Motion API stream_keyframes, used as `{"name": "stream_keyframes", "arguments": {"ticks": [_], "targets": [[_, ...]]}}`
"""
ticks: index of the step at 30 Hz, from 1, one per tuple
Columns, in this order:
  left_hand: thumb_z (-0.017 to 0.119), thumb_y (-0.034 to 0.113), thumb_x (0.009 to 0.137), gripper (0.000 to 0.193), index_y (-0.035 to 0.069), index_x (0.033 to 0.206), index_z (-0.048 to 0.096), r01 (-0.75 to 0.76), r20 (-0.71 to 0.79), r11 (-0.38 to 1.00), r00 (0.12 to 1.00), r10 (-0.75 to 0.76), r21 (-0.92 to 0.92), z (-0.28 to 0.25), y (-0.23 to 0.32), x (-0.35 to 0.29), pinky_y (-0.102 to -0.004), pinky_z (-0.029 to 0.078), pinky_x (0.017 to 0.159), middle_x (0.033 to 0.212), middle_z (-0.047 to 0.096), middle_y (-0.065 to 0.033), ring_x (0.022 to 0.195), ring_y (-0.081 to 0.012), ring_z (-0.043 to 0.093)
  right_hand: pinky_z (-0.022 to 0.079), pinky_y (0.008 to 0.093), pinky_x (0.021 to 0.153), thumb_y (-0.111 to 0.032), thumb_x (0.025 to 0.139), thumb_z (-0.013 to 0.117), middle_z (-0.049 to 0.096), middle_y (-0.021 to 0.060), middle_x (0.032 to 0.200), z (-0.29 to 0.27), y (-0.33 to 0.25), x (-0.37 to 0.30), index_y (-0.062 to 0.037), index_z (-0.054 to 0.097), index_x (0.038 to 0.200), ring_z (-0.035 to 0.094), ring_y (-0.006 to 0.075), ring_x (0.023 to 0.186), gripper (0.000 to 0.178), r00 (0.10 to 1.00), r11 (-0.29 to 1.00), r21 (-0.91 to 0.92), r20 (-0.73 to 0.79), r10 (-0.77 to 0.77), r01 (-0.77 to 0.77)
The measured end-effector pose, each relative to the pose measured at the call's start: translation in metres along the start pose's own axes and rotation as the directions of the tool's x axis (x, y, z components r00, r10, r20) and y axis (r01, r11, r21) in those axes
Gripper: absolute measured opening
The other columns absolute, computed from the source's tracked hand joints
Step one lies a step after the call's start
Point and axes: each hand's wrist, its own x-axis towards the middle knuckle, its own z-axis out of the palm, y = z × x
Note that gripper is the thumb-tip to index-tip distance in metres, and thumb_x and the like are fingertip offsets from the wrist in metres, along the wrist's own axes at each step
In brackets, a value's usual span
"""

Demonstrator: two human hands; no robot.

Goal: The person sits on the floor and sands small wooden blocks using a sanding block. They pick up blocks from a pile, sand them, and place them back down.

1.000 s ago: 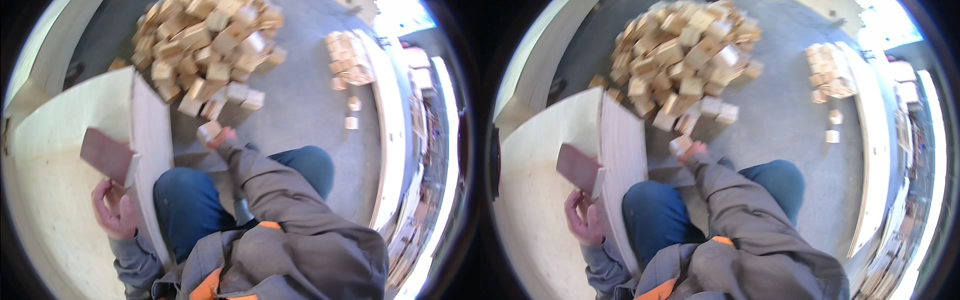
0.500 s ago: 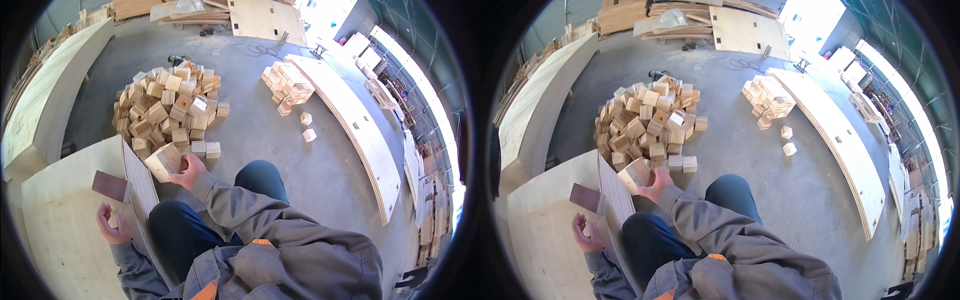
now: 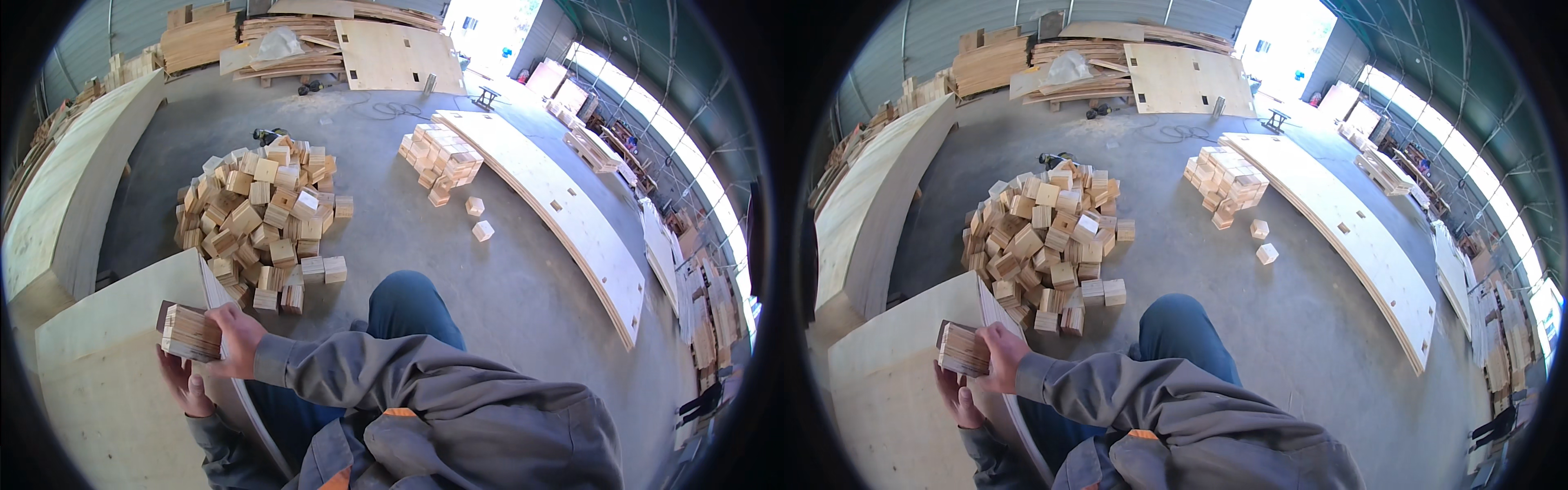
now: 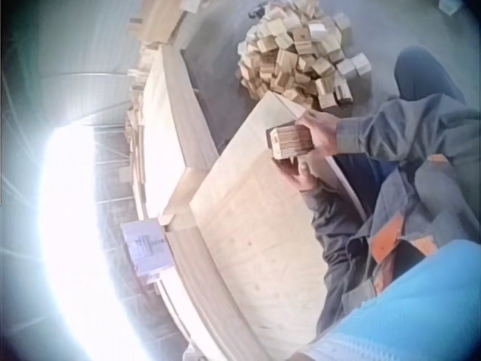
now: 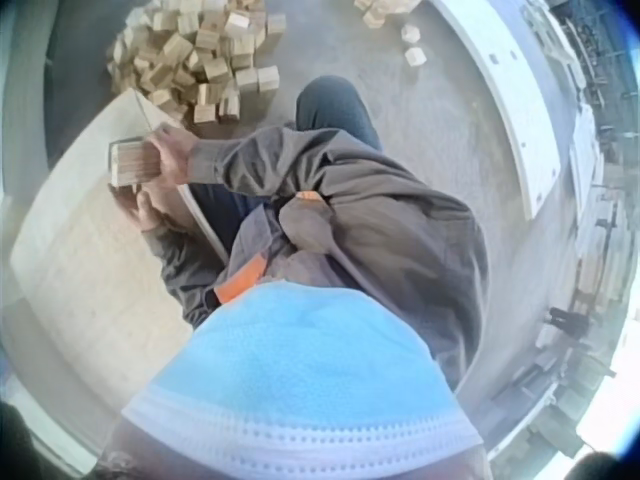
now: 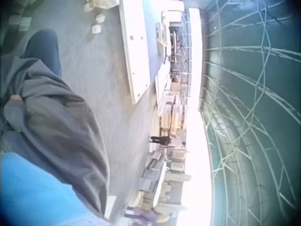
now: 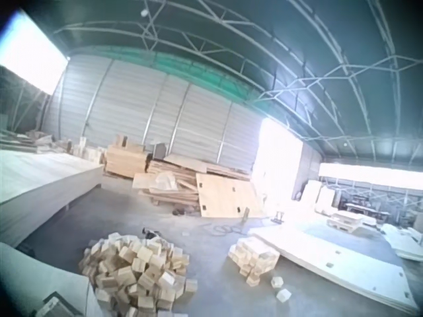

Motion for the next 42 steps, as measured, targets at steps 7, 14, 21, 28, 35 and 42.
{"name": "stream_keyframes", "arguments": {"ticks": [7,14,21,28,35,42], "targets": [[0.087,0.020,0.092,0.108,-0.002,0.177,0.024,0.092,-0.196,0.993,0.975,-0.106,-0.079,-0.009,0.022,0.007,-0.0546,0.049,0.123,0.168,0.046,-0.0261,0.150,-0.0397,0.054,0.055,0.0562,0.102,-0.021,0.076,0.096,0.060,0.0279,0.133,0.048,-0.008,0.010,-0.0014,0.050,0.147,0.062,0.0522,0.121,0.087,0.947,0.950,-0.045,-0.075,-0.312,0.310],[0.088,-0.003,0.079,0.108,-0.007,0.171,0.032,0.054,-0.366,0.995,0.927,-0.083,-0.087,-0.005,0.043,0.013,-0.0454,0.050,0.121,0.161,0.055,-0.0208,0.146,-0.0328,0.057,0.054,0.0514,0.113,-0.041,0.086,0.095,0.063,0.0267,0.143,0.019,0.007,0.008,0.0028,0.054,0.155,0.065,0.0440,0.130,0.091,0.970,0.953,-0.179,0.045,-0.239,0.243],[0.087,-0.005,0.078,0.120,-0.009,0.175,0.017,0.051,-0.482,0.980,0.865,-0.140,-0.193,-0.015,0.060,0.012,-0.0470,0.046,0.126,0.165,0.051,-0.0229,0.150,-0.0334,0.054,0.049,0.0511,0.119,-0.032,0.084,0.097,0.061,0.0236,0.152,0.020,0.025,0.027,-0.0003,0.055,0.155,0.058,0.0432,0.142,0.088,0.981,0.952,-0.279,0.177,-0.074,0.123],[0.092,-0.006,0.075,0.128,-0.008,0.175,0.013,0.040,-0.410,0.980,0.904,-0.118,-0.195,-0.012,0.051,0.013,-0.0476,0.046,0.126,0.163,0.051,-0.0210,0.151,-0.0319,0.053,0.043,0.0522,0.127,-0.031,0.085,0.091,0.056,0.0171,0.161,0.032,0.026,0.052,-0.0090,0.051,0.162,0.052,0.0411,0.151,0.090,0.940,0.866,-0.487,0.336,0.065,0.115],[0.088,-0.005,0.074,0.123,-0.006,0.176,0.019,0.026,-0.314,0.988,0.947,-0.074,-0.153,-0.020,0.041,0.014,-0.0460,0.047,0.124,0.163,0.052,-0.0197,0.149,-0.0318,0.056,0.047,0.0492,0.124,-0.023,0.083,0.091,0.062,0.0221,0.153,0.035,0.036,0.063,-0.0051,0.053,0.161,0.057,0.0413,0.146,0.089,0.937,0.900,-0.426,0.341,0.068,0.090],[0.085,-0.006,0.069,0.116,-0.006,0.172,0.030,0.130,-0.234,0.918,0.945,-0.230,-0.375,-0.017,0.054,0.015,-0.0473,0.048,0.124,0.158,0.057,-0.0210,0.147,-0.0324,0.058,0.060,0.0427,0.106,-0.002,0.091,0.083,0.066,0.0211,0.147,-0.018,0.043,0.035,0.0026,0.046,0.163,0.070,0.0295,0.126,0.081,0.800,0.531,0.611,0.337,0.497,-0.587]]}}
